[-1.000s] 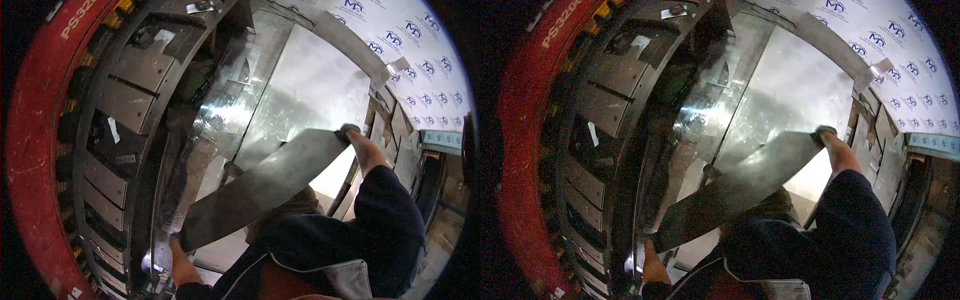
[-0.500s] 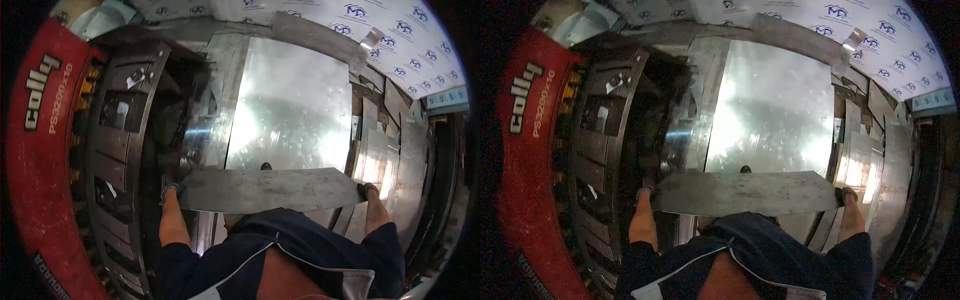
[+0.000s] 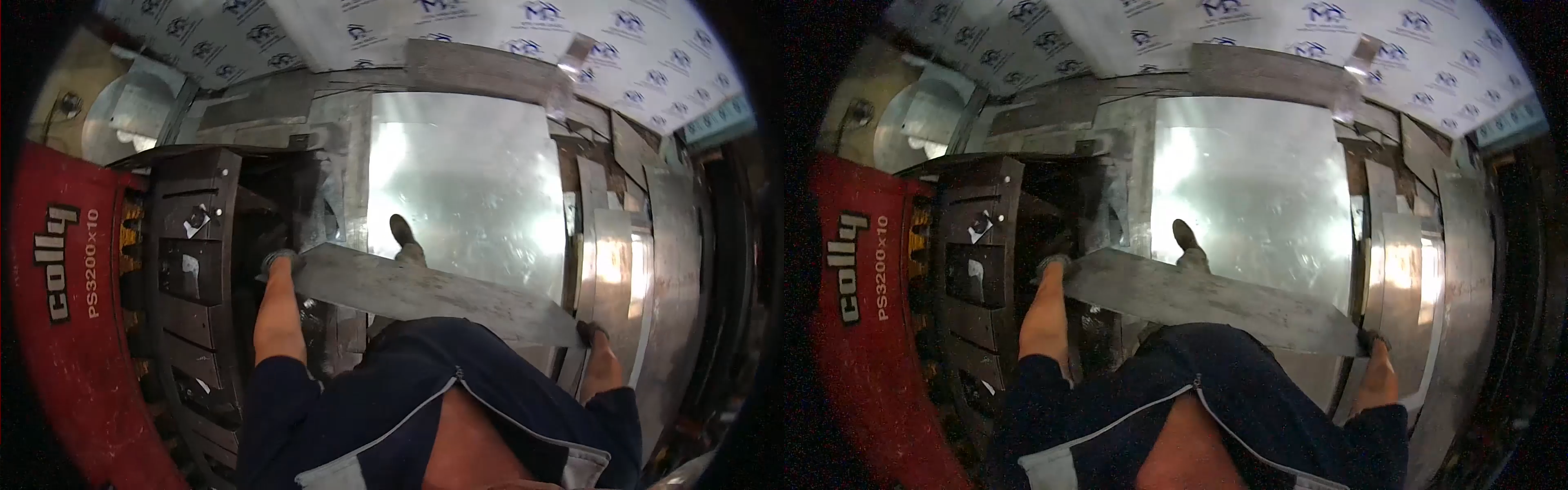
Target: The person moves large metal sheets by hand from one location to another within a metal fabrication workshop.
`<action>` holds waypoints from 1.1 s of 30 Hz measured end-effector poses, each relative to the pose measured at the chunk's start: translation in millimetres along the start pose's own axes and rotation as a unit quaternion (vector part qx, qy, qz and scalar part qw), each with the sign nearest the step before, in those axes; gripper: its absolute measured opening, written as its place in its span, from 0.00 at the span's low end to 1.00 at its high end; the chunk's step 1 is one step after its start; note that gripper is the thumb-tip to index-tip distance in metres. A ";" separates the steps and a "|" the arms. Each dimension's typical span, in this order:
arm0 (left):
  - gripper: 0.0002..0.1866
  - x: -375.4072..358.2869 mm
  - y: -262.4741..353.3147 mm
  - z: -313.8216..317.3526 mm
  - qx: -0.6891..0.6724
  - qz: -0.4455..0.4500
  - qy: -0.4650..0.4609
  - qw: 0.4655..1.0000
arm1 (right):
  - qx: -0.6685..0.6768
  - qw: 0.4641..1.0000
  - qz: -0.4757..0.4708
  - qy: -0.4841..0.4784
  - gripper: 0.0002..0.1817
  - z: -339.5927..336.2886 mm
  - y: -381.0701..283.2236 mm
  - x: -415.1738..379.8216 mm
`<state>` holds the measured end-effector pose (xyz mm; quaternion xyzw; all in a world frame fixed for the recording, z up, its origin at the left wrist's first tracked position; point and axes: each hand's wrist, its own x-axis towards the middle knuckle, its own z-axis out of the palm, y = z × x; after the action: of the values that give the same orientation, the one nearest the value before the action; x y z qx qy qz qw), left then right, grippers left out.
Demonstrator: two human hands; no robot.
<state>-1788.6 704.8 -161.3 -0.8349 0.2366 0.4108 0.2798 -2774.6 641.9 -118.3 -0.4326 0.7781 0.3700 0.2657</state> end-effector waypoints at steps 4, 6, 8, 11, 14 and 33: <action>0.43 76.2 36.9 -80.0 -0.071 0.074 -0.120 0.987 | -0.106 0.992 -0.009 0.062 0.36 -36.7 -45.7 -6.1; 0.47 117.8 83.9 -133.1 -0.032 0.012 -0.098 0.995 | -0.144 0.985 -0.011 0.092 0.36 -88.5 -85.3 2.8; 0.51 118.6 97.8 -171.6 -0.008 0.020 -0.091 0.996 | -0.076 0.996 0.048 0.004 0.40 -127.7 -107.1 21.1; 0.50 79.2 126.7 -274.5 0.023 -0.009 -0.086 0.996 | 0.049 0.991 0.101 -0.067 0.43 -151.6 -144.3 54.4; 0.41 150.0 127.9 -354.2 -0.022 0.165 -0.061 0.984 | 0.126 0.988 0.084 -0.033 0.39 -179.9 -188.8 57.4; 0.43 273.8 134.7 -607.8 0.022 -0.016 0.051 0.998 | 0.264 0.955 -0.108 -0.083 0.16 -522.7 -630.6 226.3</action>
<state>-1385.7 158.9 -114.6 -0.8520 0.2462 0.3578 0.2922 -2384.6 -109.0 -196.6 -0.3958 0.7720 0.1552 0.4725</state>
